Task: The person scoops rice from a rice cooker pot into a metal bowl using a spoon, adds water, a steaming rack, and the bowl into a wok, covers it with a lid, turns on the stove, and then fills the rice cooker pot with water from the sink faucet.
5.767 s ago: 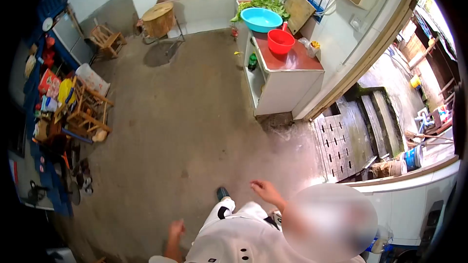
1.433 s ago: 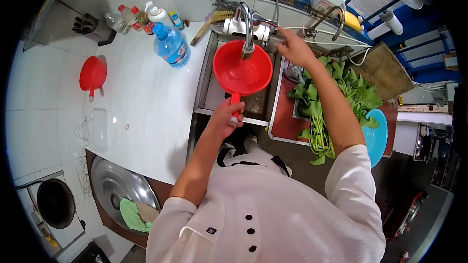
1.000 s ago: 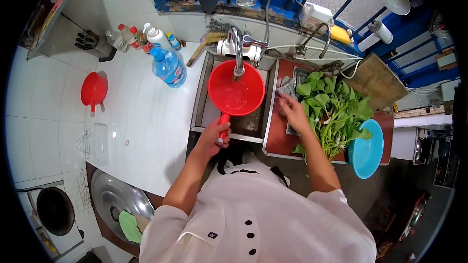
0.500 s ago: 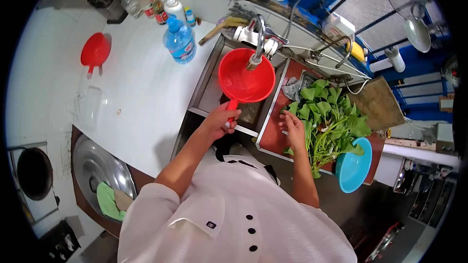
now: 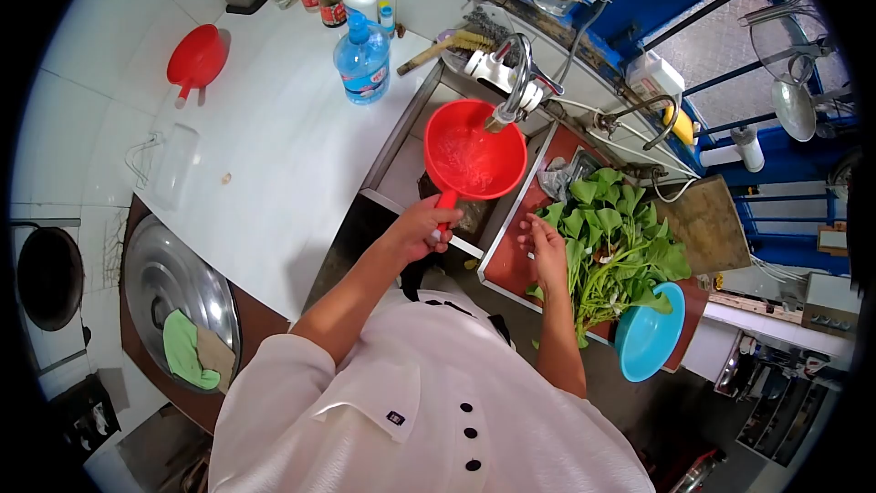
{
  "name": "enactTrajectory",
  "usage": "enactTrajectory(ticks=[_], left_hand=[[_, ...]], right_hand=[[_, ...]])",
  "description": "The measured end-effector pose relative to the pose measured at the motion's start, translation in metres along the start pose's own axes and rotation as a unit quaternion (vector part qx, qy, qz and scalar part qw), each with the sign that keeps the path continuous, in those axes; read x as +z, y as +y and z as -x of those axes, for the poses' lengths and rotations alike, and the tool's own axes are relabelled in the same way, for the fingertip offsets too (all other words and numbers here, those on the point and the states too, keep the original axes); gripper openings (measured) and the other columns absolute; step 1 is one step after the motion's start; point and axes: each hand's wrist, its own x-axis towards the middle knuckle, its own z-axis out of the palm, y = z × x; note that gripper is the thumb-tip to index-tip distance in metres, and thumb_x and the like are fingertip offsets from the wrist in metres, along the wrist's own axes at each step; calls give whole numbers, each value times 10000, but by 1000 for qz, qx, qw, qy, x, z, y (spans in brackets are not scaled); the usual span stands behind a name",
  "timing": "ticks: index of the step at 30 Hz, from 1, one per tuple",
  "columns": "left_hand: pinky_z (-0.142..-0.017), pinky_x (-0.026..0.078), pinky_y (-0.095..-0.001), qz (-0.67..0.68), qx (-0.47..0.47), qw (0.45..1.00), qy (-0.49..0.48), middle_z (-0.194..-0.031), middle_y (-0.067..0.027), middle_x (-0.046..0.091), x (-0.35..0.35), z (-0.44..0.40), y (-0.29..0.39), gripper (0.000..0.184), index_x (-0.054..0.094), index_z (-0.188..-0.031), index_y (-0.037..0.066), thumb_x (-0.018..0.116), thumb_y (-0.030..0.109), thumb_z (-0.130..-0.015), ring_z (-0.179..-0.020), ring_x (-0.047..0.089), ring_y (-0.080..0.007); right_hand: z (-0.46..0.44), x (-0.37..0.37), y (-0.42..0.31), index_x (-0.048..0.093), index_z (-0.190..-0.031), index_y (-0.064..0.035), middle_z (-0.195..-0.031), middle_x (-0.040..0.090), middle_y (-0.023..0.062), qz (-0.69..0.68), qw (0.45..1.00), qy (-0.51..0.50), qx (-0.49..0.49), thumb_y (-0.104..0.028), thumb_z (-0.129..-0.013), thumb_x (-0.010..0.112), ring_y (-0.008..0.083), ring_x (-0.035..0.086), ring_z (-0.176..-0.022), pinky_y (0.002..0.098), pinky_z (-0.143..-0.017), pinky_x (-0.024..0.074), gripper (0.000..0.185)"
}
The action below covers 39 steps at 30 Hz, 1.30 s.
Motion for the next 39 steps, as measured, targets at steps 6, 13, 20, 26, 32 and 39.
enactTrajectory(ticks=[6,13,20,26,32,39], left_hand=[[-418,357,-255,15,4,1000,-22,-712,-4,495,-11,-6,-4,196,459,-953,126,630,102,-860,-515,483,-99],[-425,353,-259,19,-17,1000,-8,-706,-1,491,-17,-11,-7,203,447,-942,133,632,107,-863,-509,483,-101],[-428,352,-263,14,-19,1000,-4,-703,0,490,-17,-10,-4,194,447,-940,139,624,109,-868,-507,484,-103],[-432,320,-234,-2,-12,1000,3,-713,5,486,-12,-7,0,188,470,-1015,137,594,103,-879,-515,456,-87],[-429,322,-237,-21,-14,1000,6,-714,4,489,-18,-10,1,171,469,-1020,139,579,118,-891,-514,458,-91],[-403,327,-257,-12,-20,999,22,-692,5,488,-18,7,7,161,461,-974,134,595,139,-884,-491,469,-94]], right_hand=[[4,1,2,579,-1221,-39,-988,662,27,-25,1000,-2,4,-201,-980,509,73,596,-714,211,-650,467,298],[10,4,3,572,-1208,20,-958,642,37,-26,999,11,23,-174,-971,525,75,550,-710,209,-656,460,309],[6,5,4,566,-1215,-22,-971,650,31,-10,999,-4,31,-191,-995,471,87,584,-729,227,-670,478,293],[-12,16,-3,567,-1191,-16,-931,639,41,-34,999,-32,18,-188,-995,465,105,581,-727,240,-672,481,281],[-32,58,-66,576,-1171,-4,-926,631,59,-48,997,-63,-12,-181,-980,494,119,586,-756,246,-685,486,273],[-106,91,-92,606,-1149,-19,-983,629,55,-32,992,-33,-115,-158,-963,517,121,590,-809,248,-715,482,248]])
